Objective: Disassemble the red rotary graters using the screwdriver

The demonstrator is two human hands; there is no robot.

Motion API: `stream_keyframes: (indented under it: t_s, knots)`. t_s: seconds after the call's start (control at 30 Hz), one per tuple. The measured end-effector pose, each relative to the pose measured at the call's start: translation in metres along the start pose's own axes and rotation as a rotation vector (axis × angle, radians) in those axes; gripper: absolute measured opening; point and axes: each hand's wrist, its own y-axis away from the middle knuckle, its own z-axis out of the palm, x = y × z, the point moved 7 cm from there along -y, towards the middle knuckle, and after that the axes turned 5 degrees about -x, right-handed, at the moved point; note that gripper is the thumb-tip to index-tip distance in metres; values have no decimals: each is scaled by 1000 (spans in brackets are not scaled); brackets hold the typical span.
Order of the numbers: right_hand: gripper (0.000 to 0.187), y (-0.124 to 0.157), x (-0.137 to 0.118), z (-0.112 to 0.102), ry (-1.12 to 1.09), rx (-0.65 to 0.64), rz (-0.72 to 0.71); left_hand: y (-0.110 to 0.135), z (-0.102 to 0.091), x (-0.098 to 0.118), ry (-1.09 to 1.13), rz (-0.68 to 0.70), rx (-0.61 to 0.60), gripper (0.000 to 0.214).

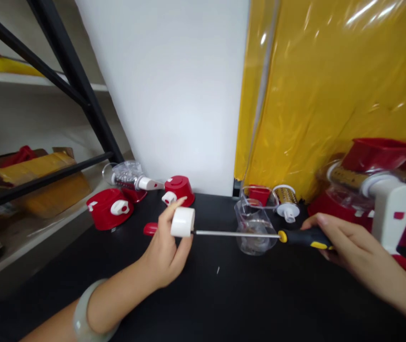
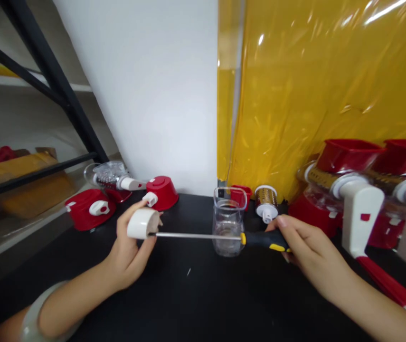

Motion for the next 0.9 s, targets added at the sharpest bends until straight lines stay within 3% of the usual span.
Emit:
stream_keyframes:
  t_s: [0.07,0.23,0.47,0.67,0.9]
  knots:
    - [60,-10,8,0,-30,14,6,0,10,7,-5,31,-129,73]
    - [59,-28,23,4,-102,0,38,1,15,3,190,61,-73,54]
    - [50,-15,2,3,54,121,-222,-8,17,-5,188,103,-67,46]
    - [44,9,-3,10,112,232,-407,-14,7,-8,189,44,8,45]
    - [16,34,-17,12,190,357,-721,-19,2,-4,299,62,16,47]
